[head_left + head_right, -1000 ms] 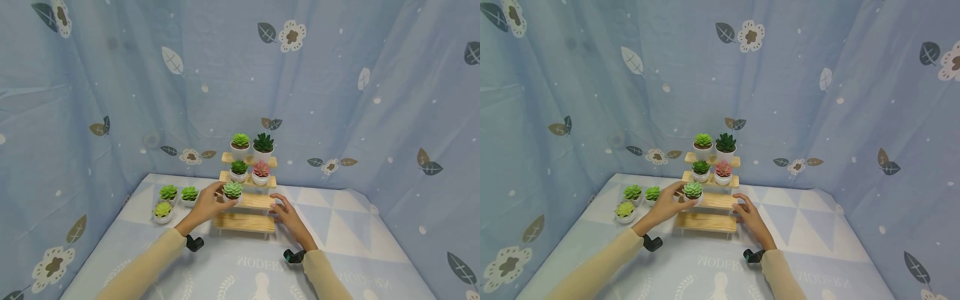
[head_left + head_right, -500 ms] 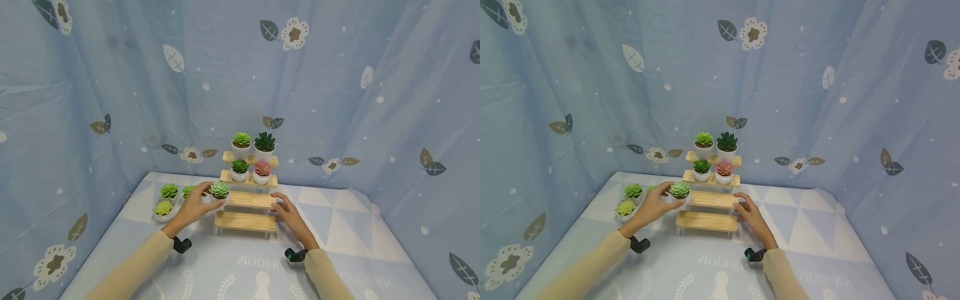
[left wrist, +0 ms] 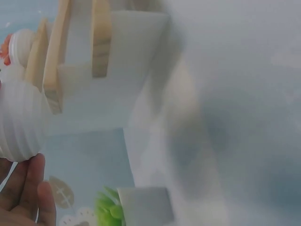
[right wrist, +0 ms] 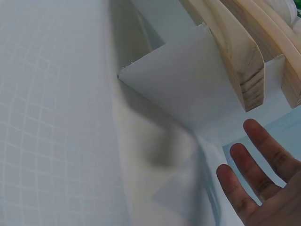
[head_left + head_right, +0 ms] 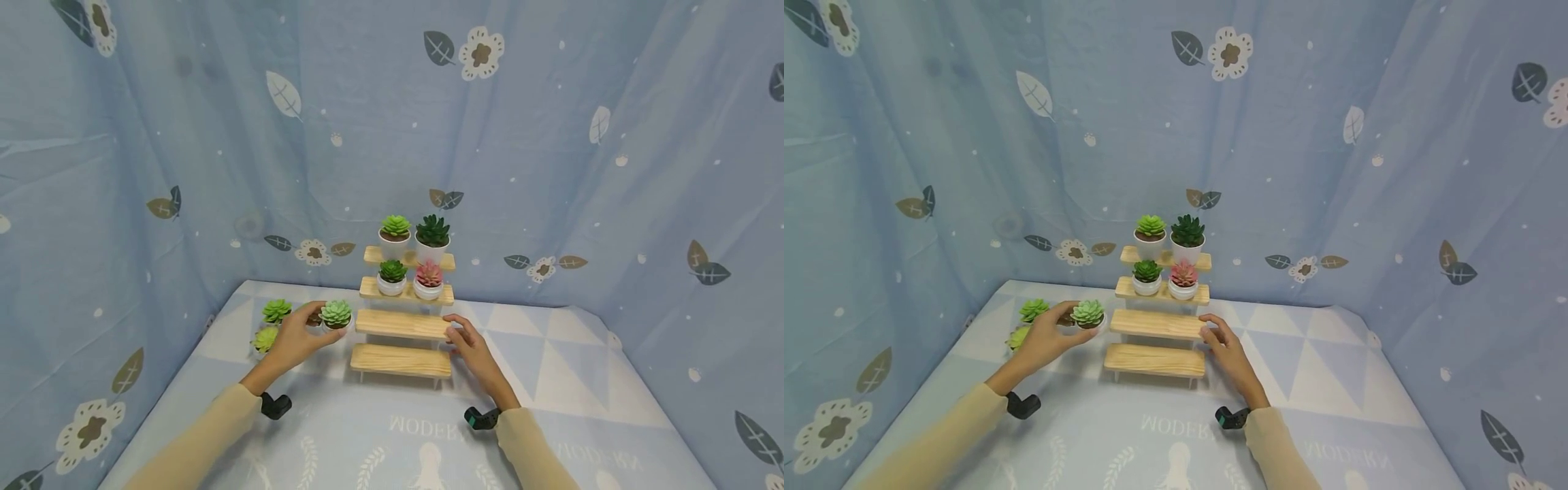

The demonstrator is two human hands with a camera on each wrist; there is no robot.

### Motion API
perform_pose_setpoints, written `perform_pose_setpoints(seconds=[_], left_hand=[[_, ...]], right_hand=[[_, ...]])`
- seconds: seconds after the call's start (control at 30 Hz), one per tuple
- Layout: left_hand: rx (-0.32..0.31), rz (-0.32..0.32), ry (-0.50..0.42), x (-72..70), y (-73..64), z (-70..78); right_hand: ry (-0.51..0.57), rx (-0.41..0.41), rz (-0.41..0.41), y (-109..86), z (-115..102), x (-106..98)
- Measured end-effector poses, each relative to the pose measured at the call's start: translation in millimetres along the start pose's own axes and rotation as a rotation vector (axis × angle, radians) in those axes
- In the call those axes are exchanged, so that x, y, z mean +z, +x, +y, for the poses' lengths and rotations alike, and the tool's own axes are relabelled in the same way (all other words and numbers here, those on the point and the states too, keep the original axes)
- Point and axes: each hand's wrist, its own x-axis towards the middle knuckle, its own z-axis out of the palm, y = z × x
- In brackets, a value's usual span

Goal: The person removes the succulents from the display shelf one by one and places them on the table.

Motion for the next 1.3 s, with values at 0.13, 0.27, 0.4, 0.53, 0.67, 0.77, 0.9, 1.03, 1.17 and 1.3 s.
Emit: perform_pose_setpoints(seconds=[0.13, 0.27, 0.4, 0.53, 0.67, 0.77, 0.9, 1.03, 1.17, 1.3], left_hand=[[-0.031, 0.005, 0.036, -6.1, -4.7, -7.3], [-0.056, 0.017, 0.051, -12.1, -8.3, -15.6], [-0.069, 0.026, 0.080, -17.5, -10.9, -23.5], [-0.067, 0.031, 0.119, -23.2, -13.2, -29.3], [-0.062, 0.032, 0.130, -28.4, -15.2, -32.3], [-0.057, 0.027, 0.131, -31.0, -16.3, -34.2], [-0.054, 0.024, 0.142, -33.7, -17.0, -39.0], [-0.029, 0.040, 0.169, -36.8, -15.6, -44.8], [-0.011, 0.066, 0.218, -39.1, -14.1, -50.5], [-0.013, 0.084, 0.240, -39.3, -16.2, -54.8]], right_hand=[[-0.011, 0.012, 0.002, -0.5, 0.1, 0.0], [-0.016, 0.017, -0.006, -0.6, -0.9, 0.5], [-0.016, 0.016, -0.011, 0.1, -0.4, 0.5], [-0.017, 0.015, -0.019, -0.4, -0.9, 0.7], [-0.014, 0.012, -0.028, -0.2, -1.1, 0.6], [-0.022, 0.017, -0.033, 0.2, -1.0, -0.6], [-0.026, 0.028, -0.042, 1.0, -2.2, -3.5], [-0.029, 0.034, -0.063, -4.4, -20.5, -4.8], [-0.035, 0.049, -0.060, -8.5, -32.7, -3.4], [-0.027, 0.058, -0.037, -0.4, -13.3, -2.6]])
